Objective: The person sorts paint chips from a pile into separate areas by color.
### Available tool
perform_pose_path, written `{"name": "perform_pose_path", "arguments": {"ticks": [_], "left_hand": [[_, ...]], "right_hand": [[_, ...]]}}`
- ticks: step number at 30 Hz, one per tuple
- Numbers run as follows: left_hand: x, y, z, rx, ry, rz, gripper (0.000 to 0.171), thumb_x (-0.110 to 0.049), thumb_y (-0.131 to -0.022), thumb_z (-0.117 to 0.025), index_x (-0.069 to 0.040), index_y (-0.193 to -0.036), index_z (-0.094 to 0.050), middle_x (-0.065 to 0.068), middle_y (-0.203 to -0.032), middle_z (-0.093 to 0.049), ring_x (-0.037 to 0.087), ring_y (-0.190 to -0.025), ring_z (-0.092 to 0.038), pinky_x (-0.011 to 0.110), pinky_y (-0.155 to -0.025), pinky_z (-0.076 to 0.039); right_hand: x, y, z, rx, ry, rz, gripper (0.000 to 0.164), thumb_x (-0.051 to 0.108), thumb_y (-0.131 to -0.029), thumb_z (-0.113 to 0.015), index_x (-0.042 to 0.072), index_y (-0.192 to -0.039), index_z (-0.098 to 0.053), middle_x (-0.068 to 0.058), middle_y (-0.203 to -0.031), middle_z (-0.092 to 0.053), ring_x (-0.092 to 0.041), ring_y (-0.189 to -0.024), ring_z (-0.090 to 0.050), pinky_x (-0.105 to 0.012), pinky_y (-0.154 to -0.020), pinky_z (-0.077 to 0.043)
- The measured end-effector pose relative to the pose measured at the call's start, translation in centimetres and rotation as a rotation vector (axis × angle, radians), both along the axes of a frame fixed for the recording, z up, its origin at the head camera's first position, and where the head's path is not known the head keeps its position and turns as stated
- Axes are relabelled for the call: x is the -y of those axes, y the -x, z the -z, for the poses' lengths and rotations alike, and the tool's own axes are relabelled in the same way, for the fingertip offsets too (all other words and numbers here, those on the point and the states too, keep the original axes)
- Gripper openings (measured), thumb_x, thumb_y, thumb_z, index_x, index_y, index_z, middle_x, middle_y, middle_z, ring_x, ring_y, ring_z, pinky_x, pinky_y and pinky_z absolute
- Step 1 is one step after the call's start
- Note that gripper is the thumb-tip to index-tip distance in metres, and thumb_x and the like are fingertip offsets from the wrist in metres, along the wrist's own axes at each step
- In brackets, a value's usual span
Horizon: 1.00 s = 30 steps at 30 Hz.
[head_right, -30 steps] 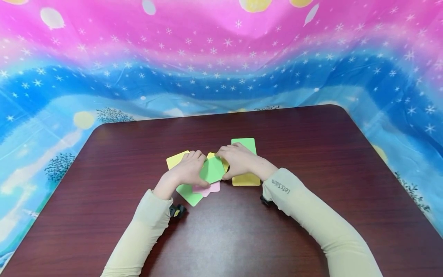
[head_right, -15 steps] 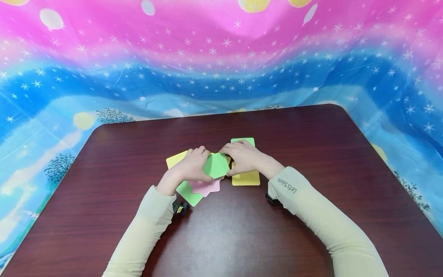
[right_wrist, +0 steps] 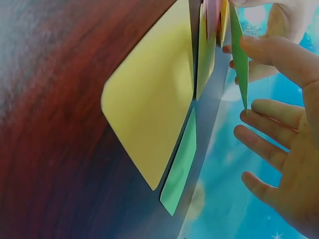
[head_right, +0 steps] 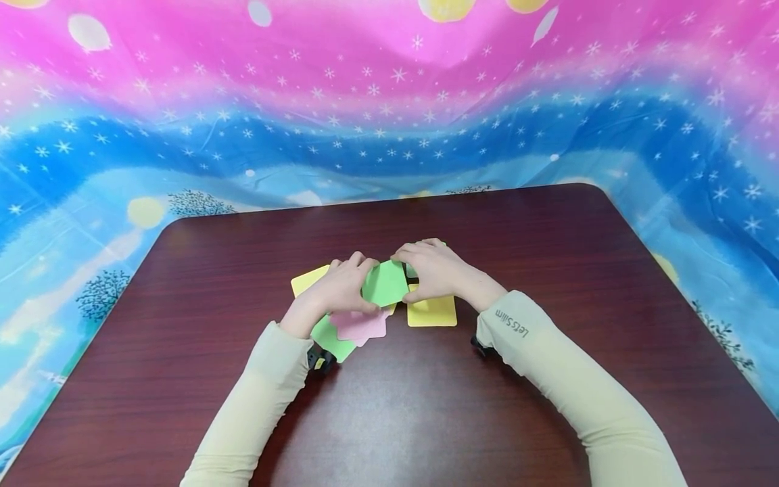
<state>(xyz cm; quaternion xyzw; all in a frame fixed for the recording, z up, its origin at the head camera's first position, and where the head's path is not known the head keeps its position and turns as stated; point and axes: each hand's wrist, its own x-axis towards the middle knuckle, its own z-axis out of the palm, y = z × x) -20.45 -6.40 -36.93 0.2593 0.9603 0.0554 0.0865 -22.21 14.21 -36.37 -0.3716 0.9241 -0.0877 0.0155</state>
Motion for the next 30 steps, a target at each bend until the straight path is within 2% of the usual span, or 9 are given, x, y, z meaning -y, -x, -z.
{"name": "perform_pose_path", "arguments": {"ticks": [3,8,18,23,30], "left_hand": [[-0.1,0.2,-0.1,-0.003,-0.011,0.004,0.082,-0.049,-0.066,-0.072,-0.010,-0.130,-0.041,0.006,-0.112,-0.046,0.020,-0.091,-0.050,0.036,-0.082,-0.032],[-0.5,0.6,-0.2,-0.021,-0.038,0.021,0.081,-0.048,-0.065,-0.073,-0.009,-0.130,-0.042,0.006,-0.112,-0.047,0.021,-0.092,-0.048,0.037,-0.084,-0.032],[-1.8,1.3,-0.6,-0.048,-0.012,0.061,0.089,-0.039,-0.066,-0.075,-0.004,-0.137,-0.034,0.009,-0.121,-0.040,0.024,-0.106,-0.045,0.037,-0.090,-0.030],[-2.1,1.9,-0.7,-0.039,-0.038,0.075,0.087,-0.035,-0.068,-0.075,-0.006,-0.138,-0.033,0.010,-0.126,-0.037,0.024,-0.110,-0.043,0.039,-0.094,-0.028],[-2.4,2.6,-0.7,0.013,-0.098,0.085,0.078,-0.029,-0.071,-0.073,-0.009,-0.137,-0.036,0.008,-0.131,-0.035,0.021,-0.116,-0.041,0.038,-0.100,-0.025]], "right_hand": [[-0.2,0.1,-0.1,-0.005,-0.004,0.004,0.072,0.044,-0.062,-0.076,0.013,-0.123,-0.054,0.000,-0.122,-0.054,-0.022,-0.114,-0.049,-0.048,-0.100,-0.027],[-0.7,0.1,-0.4,0.001,-0.003,0.023,0.073,0.044,-0.064,-0.075,0.011,-0.125,-0.053,-0.005,-0.127,-0.052,-0.024,-0.117,-0.047,-0.048,-0.100,-0.027],[-2.1,0.4,-0.3,-0.011,0.010,0.065,0.070,0.043,-0.064,-0.075,0.011,-0.122,-0.055,-0.003,-0.126,-0.051,-0.023,-0.116,-0.047,-0.047,-0.100,-0.026],[-2.8,0.7,-0.3,-0.016,0.019,0.089,0.066,0.043,-0.064,-0.075,0.012,-0.120,-0.057,-0.003,-0.126,-0.050,-0.024,-0.116,-0.046,-0.048,-0.101,-0.025],[-3.7,1.0,-0.2,-0.030,0.034,0.114,0.064,0.045,-0.064,-0.075,0.013,-0.117,-0.060,-0.002,-0.125,-0.052,-0.024,-0.116,-0.047,-0.049,-0.100,-0.025]]}}
